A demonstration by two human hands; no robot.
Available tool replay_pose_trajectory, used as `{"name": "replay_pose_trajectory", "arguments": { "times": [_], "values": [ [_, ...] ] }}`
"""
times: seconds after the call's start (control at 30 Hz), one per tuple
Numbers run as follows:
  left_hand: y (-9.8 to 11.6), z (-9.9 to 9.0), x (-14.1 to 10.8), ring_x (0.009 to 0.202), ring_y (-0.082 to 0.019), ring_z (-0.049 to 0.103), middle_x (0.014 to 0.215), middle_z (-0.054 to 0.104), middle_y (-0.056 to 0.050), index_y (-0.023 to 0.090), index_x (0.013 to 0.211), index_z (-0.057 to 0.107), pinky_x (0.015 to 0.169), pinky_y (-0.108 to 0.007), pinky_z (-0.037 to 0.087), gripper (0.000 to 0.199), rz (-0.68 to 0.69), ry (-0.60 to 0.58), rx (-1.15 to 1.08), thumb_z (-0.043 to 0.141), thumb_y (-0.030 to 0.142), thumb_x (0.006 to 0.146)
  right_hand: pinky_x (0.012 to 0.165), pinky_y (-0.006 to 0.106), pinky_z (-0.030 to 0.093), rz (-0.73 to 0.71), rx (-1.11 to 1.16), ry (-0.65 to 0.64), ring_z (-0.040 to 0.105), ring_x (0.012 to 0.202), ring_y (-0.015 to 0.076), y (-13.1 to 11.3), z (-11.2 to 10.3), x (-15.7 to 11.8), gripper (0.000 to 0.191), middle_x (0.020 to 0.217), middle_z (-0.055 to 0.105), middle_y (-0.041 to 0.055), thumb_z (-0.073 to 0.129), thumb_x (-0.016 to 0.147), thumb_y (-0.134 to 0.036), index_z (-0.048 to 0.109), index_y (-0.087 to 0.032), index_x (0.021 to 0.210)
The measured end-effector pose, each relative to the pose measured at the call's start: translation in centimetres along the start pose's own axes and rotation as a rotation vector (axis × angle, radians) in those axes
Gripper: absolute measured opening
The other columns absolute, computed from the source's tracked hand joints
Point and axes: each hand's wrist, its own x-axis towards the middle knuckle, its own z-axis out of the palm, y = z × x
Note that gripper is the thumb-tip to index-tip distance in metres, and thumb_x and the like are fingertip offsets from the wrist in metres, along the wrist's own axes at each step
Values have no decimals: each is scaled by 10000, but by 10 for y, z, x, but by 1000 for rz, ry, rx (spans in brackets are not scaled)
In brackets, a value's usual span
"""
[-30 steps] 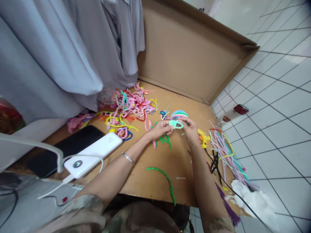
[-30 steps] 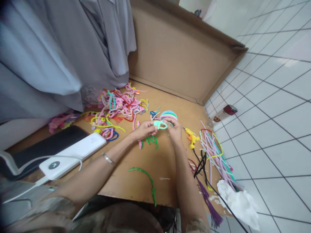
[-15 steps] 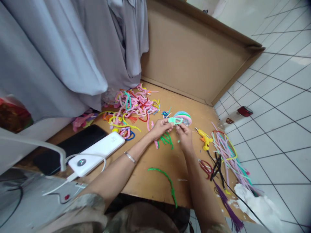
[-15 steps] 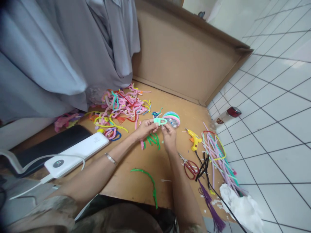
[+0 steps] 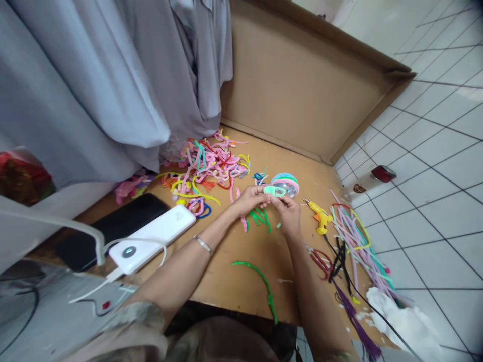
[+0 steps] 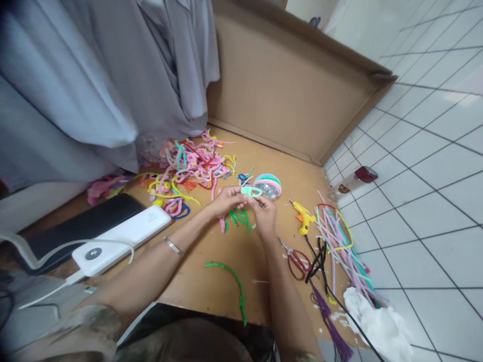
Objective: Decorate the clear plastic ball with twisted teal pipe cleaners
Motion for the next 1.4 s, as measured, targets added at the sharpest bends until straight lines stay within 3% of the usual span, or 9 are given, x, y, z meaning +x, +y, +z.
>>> {"name": "replay_pose_trajectory", "arguments": {
  "times": [0.47, 0.67, 0.97, 1.4],
  "values": [
    [3, -4, -3, 483, -51, 403, 552, 468, 58, 140, 666, 521, 487, -197, 316, 468, 16, -125, 113, 765, 536, 613, 516, 239, 351, 137, 74, -16, 373, 505, 90, -9, -4, -4, 227, 492, 464, -51, 706, 606, -377, 610, -173, 576],
    [4, -1, -2, 538, -68, 446, 610, 526, 37, 126, 761, 586, 528, -199, 346, 474, 45, -12, 145, 779, 531, 609, 456, 220, 254, 193, 82, 36, 290, 455, 65, -5, -4, -3, 266, 458, 391, -72, 710, 606, -404, 585, -171, 577],
    [-4, 3, 4, 553, -76, 445, 606, 558, 21, 120, 715, 642, 568, -219, 365, 468, 147, 161, 126, 777, 552, 596, 525, 237, 306, 191, 85, 51, 373, 516, 83, 4, -2, 0, 273, 505, 460, -61, 733, 583, -412, 612, -167, 609],
    [-6, -1, 3, 622, -75, 525, 701, 577, 21, 131, 821, 575, 599, -189, 405, 452, 188, 50, -6, 843, 408, 586, 471, 232, 222, 210, 140, -2, 298, 458, 68, 8, -5, -2, 350, 446, 388, -69, 726, 617, -471, 541, -182, 548]
  ]
}}
